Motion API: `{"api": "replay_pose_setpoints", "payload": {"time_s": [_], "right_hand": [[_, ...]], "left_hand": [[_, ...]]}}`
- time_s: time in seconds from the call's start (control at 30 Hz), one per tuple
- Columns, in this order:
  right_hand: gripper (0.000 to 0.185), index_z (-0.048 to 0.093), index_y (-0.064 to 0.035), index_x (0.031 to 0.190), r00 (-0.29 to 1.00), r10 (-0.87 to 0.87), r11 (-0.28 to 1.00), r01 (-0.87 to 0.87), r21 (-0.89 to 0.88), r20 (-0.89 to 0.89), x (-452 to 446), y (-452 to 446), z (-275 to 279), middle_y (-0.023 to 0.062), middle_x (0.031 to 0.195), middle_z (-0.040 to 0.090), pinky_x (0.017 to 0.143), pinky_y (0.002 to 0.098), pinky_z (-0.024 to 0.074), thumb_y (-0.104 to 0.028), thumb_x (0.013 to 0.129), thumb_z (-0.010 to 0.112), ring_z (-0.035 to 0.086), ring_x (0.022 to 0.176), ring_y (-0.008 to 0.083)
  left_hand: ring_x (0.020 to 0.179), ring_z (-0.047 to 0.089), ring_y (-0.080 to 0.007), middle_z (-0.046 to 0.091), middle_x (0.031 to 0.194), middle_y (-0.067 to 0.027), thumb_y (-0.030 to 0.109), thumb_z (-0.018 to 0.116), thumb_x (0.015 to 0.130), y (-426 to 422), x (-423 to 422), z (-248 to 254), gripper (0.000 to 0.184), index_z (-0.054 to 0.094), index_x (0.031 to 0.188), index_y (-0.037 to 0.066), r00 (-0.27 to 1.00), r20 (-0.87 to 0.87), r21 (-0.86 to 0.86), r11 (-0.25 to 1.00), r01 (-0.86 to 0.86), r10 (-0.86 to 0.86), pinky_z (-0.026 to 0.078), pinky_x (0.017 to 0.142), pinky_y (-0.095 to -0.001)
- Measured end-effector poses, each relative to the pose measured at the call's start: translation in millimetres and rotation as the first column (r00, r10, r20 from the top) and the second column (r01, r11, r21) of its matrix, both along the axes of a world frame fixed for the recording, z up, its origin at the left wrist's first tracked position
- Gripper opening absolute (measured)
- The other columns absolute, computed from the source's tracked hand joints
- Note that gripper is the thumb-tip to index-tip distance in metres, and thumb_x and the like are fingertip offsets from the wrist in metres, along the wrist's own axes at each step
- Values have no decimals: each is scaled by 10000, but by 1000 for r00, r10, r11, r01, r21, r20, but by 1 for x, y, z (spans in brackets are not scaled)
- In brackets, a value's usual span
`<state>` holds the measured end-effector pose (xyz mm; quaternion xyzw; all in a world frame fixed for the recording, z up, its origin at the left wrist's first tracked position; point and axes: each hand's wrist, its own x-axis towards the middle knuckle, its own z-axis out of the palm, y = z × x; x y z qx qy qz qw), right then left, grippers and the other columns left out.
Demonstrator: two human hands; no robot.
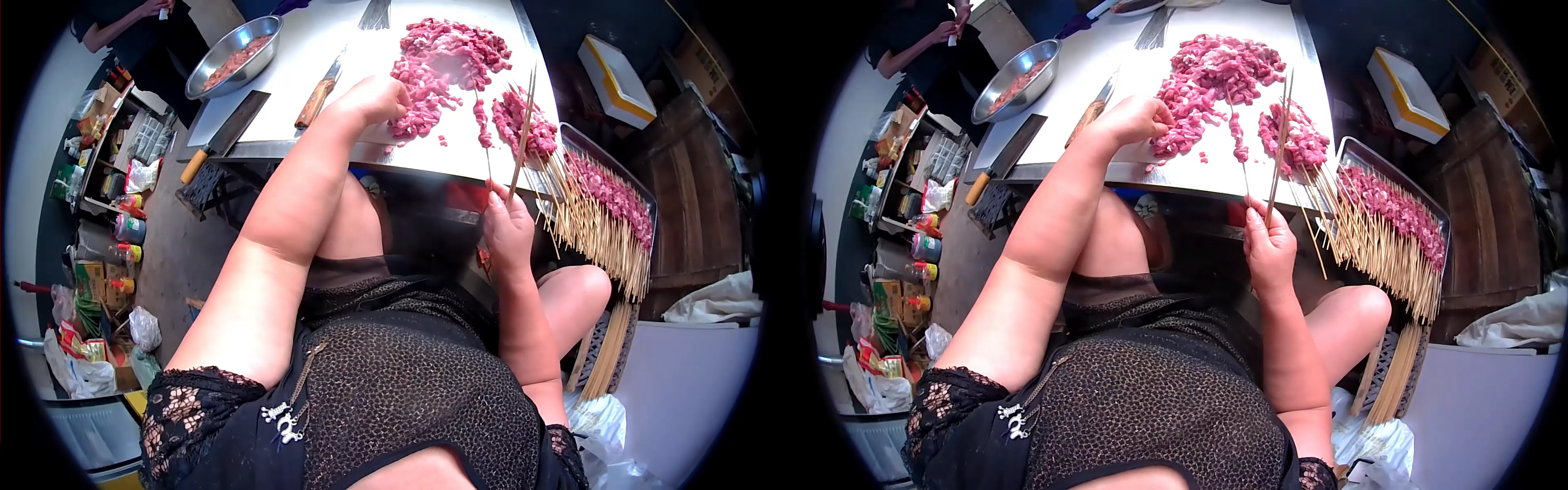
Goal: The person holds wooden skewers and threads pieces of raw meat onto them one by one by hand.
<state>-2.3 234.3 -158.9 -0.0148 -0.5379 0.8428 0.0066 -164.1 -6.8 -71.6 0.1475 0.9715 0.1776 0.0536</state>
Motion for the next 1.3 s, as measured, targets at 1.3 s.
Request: {"api": "replay_pose_setpoints", "payload": {"time_s": [1.3], "right_hand": [[206, 602, -35, 1094, 999, 23, 997, -26, 70, 33, -4, -8, -5, -102, 628, 441, 425, 137, 240, -93, 915, 519, 316, 484, -22]], "left_hand": [[750, 637, -179, 672, 824, -128, 181, 658, 775, -14, -11, -11, 235, 672, 968, 48, 988, -38, -32, 988, -154, 152, 489, 706, -304]]}}
